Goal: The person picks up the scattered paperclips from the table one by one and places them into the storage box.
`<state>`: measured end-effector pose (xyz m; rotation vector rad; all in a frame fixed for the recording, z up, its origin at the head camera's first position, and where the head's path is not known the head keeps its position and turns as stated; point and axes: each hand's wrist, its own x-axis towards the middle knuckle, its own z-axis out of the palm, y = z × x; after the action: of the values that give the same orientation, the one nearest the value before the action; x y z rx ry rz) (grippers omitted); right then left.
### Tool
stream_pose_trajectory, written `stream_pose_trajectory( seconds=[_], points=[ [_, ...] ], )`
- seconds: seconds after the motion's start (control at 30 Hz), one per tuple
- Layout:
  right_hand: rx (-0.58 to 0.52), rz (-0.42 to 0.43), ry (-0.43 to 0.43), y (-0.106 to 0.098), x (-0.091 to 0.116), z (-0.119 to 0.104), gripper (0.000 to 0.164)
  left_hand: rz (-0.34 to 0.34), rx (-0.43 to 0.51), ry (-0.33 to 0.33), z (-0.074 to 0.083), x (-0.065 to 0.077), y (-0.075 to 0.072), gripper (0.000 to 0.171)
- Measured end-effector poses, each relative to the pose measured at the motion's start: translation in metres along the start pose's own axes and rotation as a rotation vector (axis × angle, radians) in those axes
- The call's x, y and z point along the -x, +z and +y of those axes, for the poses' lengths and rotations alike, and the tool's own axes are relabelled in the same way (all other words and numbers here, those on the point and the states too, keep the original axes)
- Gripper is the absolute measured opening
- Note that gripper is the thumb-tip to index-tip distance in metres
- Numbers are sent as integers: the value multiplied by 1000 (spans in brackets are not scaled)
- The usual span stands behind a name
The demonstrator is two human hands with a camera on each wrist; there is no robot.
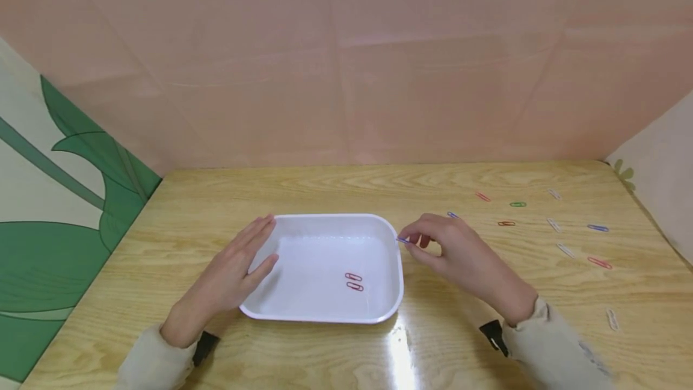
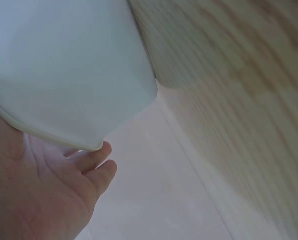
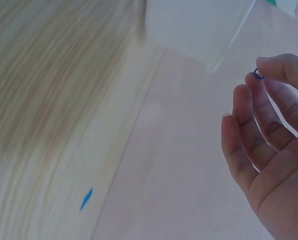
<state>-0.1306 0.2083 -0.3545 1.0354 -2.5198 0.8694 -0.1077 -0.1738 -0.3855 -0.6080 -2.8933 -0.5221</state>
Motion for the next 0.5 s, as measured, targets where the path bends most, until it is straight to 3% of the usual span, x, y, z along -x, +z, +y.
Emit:
stream_pose_trajectory(
  seconds=[0.2,0.5],
  points=[
    [-86,-62,-3,11,-8,-13,25,0,-7,-2,0,0,1,64],
    [-97,-146,58,25,-19,-20,18,2,-11,5,0,0,1,64]
  ],
)
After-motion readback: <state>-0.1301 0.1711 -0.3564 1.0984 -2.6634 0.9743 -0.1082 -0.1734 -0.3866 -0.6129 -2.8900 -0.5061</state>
